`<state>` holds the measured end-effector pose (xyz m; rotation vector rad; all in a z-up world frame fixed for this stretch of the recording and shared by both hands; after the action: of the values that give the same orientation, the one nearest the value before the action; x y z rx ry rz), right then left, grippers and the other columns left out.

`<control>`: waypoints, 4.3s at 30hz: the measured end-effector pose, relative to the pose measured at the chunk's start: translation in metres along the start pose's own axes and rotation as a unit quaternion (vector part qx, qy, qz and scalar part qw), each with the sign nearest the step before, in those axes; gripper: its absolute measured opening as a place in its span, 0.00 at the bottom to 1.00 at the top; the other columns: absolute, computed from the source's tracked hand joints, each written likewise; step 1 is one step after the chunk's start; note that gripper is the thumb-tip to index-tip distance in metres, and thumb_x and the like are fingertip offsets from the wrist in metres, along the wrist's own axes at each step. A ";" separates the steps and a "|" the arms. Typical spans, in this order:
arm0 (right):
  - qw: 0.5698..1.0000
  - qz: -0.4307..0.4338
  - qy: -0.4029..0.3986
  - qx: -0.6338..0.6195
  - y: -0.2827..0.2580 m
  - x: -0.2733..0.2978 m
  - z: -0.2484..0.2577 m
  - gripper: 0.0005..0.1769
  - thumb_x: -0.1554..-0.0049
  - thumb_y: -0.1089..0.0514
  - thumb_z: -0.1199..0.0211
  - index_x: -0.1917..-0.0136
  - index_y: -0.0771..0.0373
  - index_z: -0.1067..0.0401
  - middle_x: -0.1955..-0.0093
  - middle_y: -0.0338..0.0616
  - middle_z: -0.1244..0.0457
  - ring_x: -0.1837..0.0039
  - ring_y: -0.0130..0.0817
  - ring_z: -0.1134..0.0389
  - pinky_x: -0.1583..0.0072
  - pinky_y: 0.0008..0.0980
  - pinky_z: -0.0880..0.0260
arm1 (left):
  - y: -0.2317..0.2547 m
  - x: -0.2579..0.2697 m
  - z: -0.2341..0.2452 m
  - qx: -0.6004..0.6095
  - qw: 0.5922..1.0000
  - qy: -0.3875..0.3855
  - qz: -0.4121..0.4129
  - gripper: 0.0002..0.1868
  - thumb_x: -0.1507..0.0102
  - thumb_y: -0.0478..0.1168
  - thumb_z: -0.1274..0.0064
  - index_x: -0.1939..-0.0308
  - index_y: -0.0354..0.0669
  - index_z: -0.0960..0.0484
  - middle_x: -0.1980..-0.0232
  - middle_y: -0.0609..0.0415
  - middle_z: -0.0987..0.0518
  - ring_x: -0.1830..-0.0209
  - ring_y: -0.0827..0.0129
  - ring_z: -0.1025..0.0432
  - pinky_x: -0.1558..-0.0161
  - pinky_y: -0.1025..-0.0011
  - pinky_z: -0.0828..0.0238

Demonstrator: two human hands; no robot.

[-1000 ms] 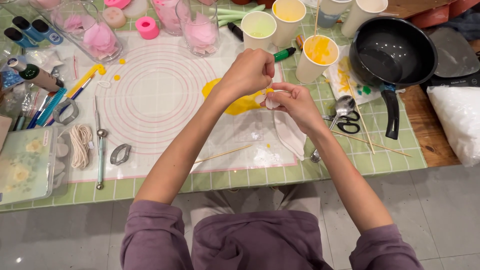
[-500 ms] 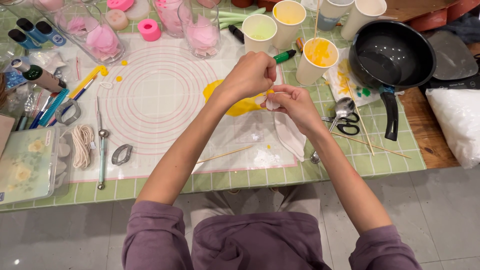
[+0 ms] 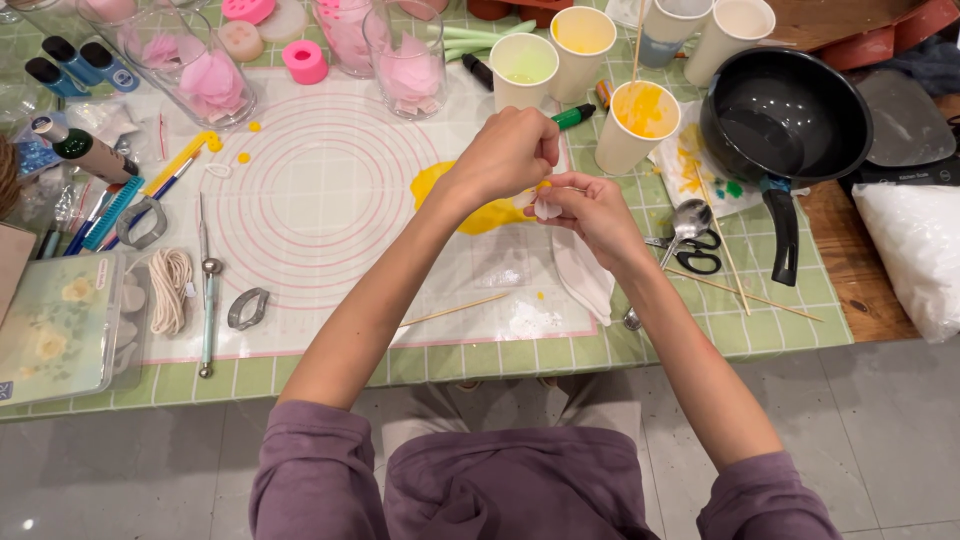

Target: The recorder is making decorative candles by assembling wax flowers, mixing color into liquid wax, and cutting wax sheets.

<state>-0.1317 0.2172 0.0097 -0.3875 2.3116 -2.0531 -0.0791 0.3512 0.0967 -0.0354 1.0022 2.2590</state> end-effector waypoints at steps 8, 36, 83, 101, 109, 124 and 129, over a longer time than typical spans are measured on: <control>1.000 -0.016 0.010 -0.019 0.002 -0.002 0.002 0.08 0.38 0.61 0.41 0.49 0.67 0.24 0.50 0.43 0.29 0.47 0.36 0.24 0.44 0.32 0.23 | 0.005 0.001 -0.001 0.001 1.000 -0.002 0.002 0.07 0.52 0.25 0.48 0.72 0.34 0.16 0.72 0.44 0.17 0.70 0.57 0.20 0.66 0.62 0.25; 0.998 0.008 -0.053 -0.024 0.000 -0.028 -0.030 0.12 0.34 0.58 0.44 0.44 0.69 0.27 0.47 0.49 0.30 0.43 0.40 0.26 0.40 0.36 0.24 | -0.019 0.012 0.034 -0.043 0.995 0.082 -0.039 0.06 0.55 0.28 0.44 0.75 0.39 0.16 0.74 0.47 0.17 0.68 0.56 0.21 0.66 0.60 0.26; 0.961 -0.033 -0.274 0.024 -0.027 -0.040 -0.287 0.14 0.37 0.60 0.40 0.43 0.72 0.26 0.45 0.48 0.31 0.43 0.44 0.27 0.37 0.41 0.25 | -0.082 0.223 0.214 -0.084 0.958 0.232 0.148 0.08 0.55 0.37 0.37 0.73 0.41 0.14 0.73 0.51 0.16 0.71 0.65 0.19 0.69 0.67 0.25; 0.998 -0.020 -0.058 0.016 -0.018 -0.008 -0.042 0.14 0.35 0.58 0.41 0.43 0.71 0.25 0.47 0.47 0.30 0.45 0.38 0.25 0.41 0.35 0.23 | -0.031 0.051 0.046 0.175 0.980 0.062 0.072 0.08 0.41 0.39 0.41 0.65 0.35 0.16 0.72 0.51 0.14 0.75 0.72 0.18 0.70 0.73 0.22; 1.000 -0.019 -0.004 0.003 -0.015 0.016 0.006 0.13 0.36 0.58 0.40 0.44 0.71 0.25 0.49 0.43 0.29 0.46 0.37 0.25 0.40 0.35 0.23 | -0.010 0.017 -0.003 0.147 0.988 0.041 0.032 0.06 0.46 0.36 0.38 0.69 0.35 0.13 0.72 0.51 0.14 0.72 0.71 0.18 0.66 0.72 0.21; 0.999 -0.034 -0.001 -0.006 -0.007 0.004 0.002 0.13 0.36 0.57 0.39 0.44 0.70 0.24 0.49 0.45 0.29 0.45 0.36 0.26 0.41 0.33 0.24 | -0.019 0.020 0.001 0.111 0.990 0.068 0.053 0.06 0.47 0.34 0.38 0.69 0.36 0.11 0.69 0.50 0.13 0.69 0.68 0.16 0.62 0.70 0.20; 0.998 -0.026 0.005 -0.062 -0.005 0.001 0.002 0.12 0.35 0.57 0.41 0.43 0.68 0.27 0.47 0.48 0.29 0.44 0.37 0.25 0.39 0.34 0.24 | -0.033 0.036 0.010 0.189 0.966 0.123 0.127 0.14 0.40 0.43 0.38 0.55 0.38 0.15 0.68 0.49 0.15 0.70 0.69 0.18 0.67 0.71 0.21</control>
<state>-0.1313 0.2147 0.0149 -0.4467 2.4680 -1.9441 -0.0861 0.3939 0.0723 -0.0237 1.6390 2.2852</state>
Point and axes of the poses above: each hand's wrist, its own x-axis away from the middle knuckle, its own z-axis out of the back of the hand, y = z × x, the point moved 6 cm from there along -x, towards the middle knuckle
